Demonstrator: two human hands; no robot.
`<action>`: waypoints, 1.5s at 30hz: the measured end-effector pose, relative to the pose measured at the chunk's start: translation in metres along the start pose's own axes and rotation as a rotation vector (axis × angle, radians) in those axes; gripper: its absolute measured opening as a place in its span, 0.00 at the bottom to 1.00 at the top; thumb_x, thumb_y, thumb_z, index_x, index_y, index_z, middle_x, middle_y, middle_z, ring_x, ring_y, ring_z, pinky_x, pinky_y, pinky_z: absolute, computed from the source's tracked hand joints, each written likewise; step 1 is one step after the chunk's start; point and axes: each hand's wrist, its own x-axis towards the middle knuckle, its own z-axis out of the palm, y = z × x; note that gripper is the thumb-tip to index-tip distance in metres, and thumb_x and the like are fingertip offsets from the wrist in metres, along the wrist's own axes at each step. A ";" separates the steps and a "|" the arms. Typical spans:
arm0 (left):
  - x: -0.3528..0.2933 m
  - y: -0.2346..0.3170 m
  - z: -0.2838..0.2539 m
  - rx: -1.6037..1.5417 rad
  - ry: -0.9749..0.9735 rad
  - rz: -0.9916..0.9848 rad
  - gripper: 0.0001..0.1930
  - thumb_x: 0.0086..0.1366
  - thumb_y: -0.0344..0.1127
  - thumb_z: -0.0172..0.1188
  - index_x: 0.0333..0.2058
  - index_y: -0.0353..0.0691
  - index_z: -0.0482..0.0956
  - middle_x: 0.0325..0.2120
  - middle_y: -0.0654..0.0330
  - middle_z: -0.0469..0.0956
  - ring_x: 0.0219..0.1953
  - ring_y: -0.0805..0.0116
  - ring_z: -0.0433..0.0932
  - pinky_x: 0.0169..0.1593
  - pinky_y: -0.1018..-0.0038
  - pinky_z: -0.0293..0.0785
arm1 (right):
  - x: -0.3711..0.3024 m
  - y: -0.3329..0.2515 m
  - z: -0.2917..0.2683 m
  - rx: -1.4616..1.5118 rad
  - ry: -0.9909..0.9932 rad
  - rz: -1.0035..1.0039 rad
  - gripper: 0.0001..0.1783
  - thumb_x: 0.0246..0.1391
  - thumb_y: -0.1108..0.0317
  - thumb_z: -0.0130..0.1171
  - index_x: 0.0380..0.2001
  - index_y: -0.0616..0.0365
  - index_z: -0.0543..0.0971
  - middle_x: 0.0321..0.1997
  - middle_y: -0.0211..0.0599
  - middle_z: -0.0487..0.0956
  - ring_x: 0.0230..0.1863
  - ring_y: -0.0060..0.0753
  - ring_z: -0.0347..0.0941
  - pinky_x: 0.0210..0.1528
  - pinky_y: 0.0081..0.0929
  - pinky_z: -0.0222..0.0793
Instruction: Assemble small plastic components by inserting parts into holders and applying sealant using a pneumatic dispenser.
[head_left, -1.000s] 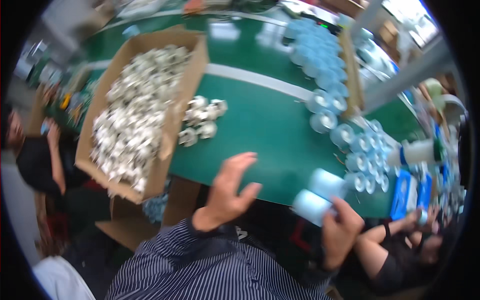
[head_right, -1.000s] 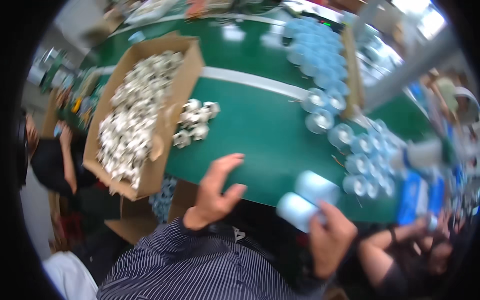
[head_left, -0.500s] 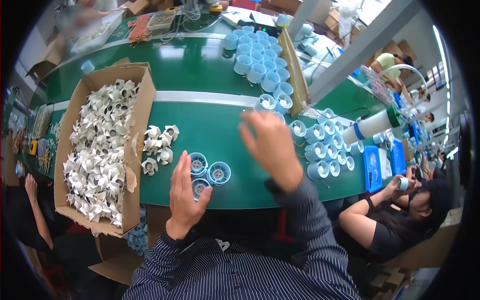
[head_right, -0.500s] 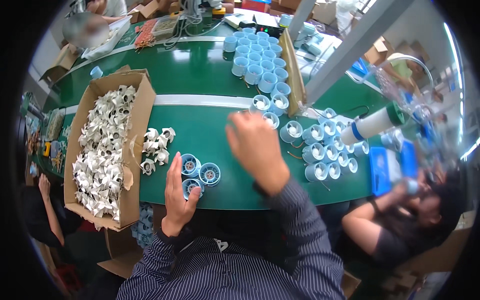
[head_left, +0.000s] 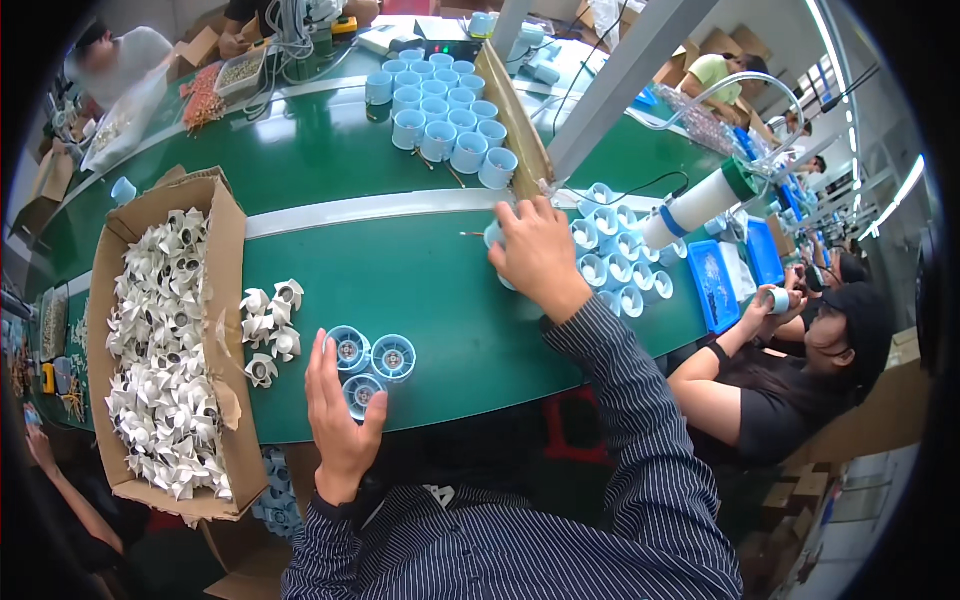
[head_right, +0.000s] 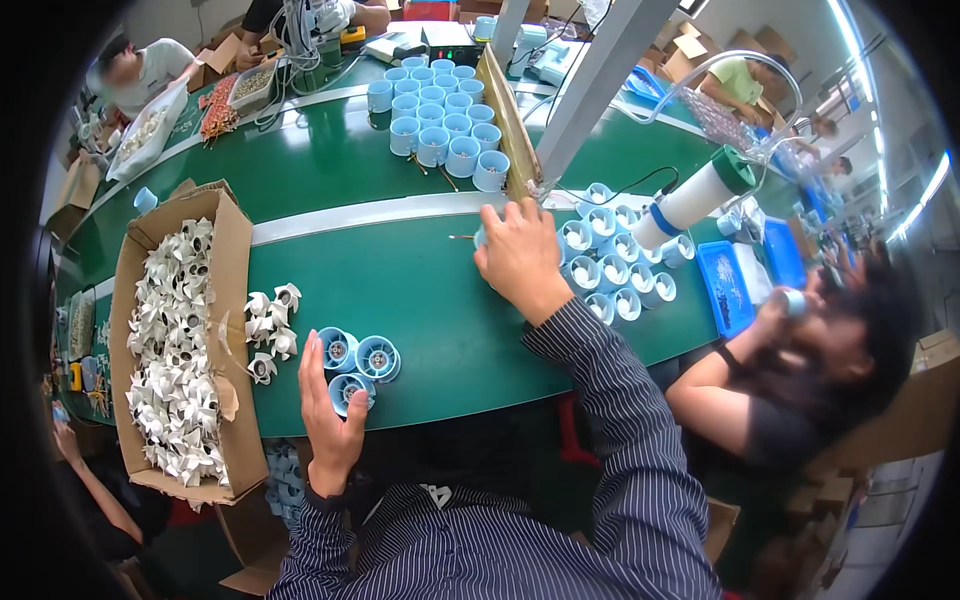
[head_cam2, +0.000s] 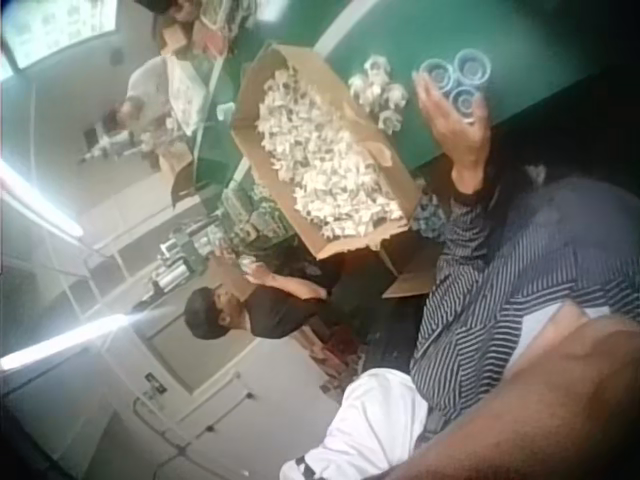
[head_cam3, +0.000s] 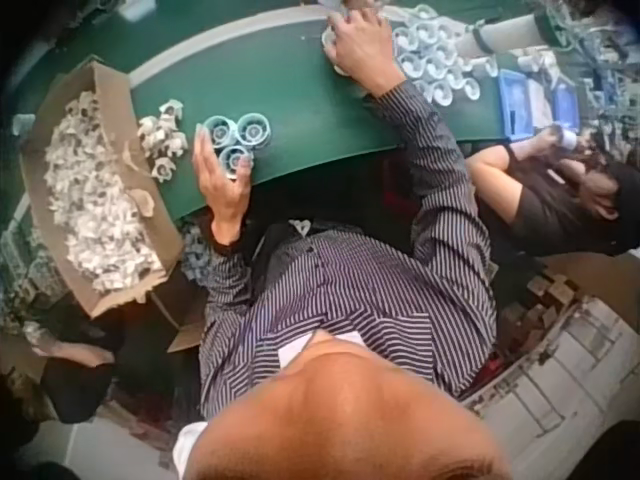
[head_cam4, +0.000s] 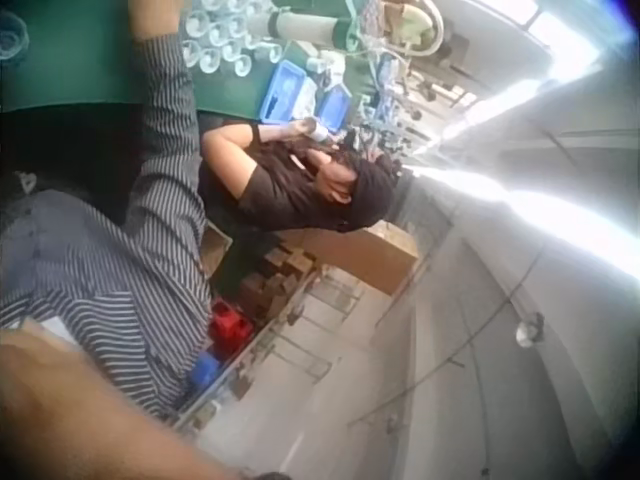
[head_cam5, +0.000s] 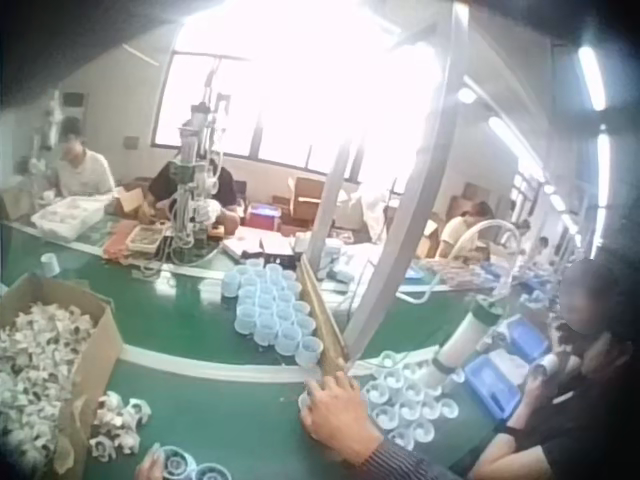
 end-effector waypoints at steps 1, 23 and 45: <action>0.001 0.000 0.001 -0.007 -0.003 0.002 0.46 0.73 0.57 0.62 0.75 0.27 0.60 0.75 0.34 0.62 0.74 0.34 0.65 0.75 0.49 0.62 | -0.008 0.008 0.002 -0.004 0.034 0.027 0.25 0.54 0.59 0.68 0.55 0.52 0.81 0.50 0.43 0.83 0.62 0.53 0.75 0.59 0.50 0.73; -0.008 0.000 -0.006 -0.070 0.032 -0.039 0.48 0.70 0.55 0.66 0.77 0.28 0.57 0.76 0.35 0.61 0.76 0.35 0.63 0.77 0.50 0.60 | -0.088 0.029 -0.089 0.690 0.305 0.384 0.12 0.64 0.68 0.70 0.49 0.59 0.86 0.42 0.44 0.87 0.47 0.37 0.85 0.52 0.30 0.76; 0.012 0.012 0.022 -0.117 -0.048 0.015 0.62 0.53 0.45 0.84 0.78 0.28 0.53 0.77 0.37 0.56 0.75 0.36 0.62 0.76 0.52 0.65 | -0.053 -0.076 -0.059 1.875 0.110 0.079 0.25 0.63 0.68 0.70 0.59 0.57 0.71 0.51 0.48 0.80 0.54 0.48 0.80 0.64 0.49 0.73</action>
